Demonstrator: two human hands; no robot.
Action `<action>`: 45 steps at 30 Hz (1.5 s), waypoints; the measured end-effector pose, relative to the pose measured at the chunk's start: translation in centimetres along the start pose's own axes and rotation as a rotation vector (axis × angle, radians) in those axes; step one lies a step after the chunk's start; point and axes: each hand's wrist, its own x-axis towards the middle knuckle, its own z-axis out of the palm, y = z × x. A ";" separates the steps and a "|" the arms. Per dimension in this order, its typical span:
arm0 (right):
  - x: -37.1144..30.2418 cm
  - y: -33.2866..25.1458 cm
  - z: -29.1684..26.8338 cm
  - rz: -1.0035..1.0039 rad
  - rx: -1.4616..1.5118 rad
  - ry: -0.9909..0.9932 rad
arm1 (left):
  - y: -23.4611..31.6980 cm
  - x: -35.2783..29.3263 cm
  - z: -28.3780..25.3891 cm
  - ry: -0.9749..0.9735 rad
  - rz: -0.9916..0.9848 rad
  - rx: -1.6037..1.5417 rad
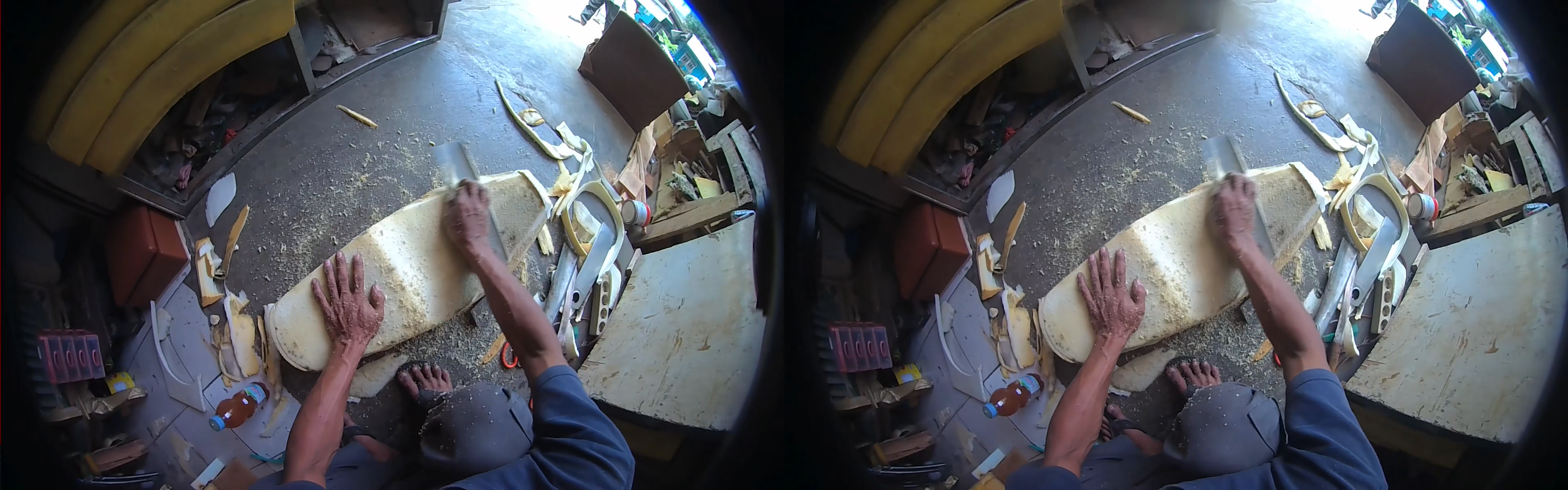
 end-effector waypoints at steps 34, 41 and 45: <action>-6.3 1.3 -4.8 0.105 0.381 -0.078 | -1.7 -0.1 -0.4 -0.002 -0.030 0.026; -13.0 0.0 -11.6 0.197 0.447 -0.152 | -2.8 -1.1 -0.7 -0.071 -0.061 -0.013; -18.8 14.7 -9.5 0.708 0.058 -0.205 | 2.8 -1.0 2.2 0.058 -0.167 0.037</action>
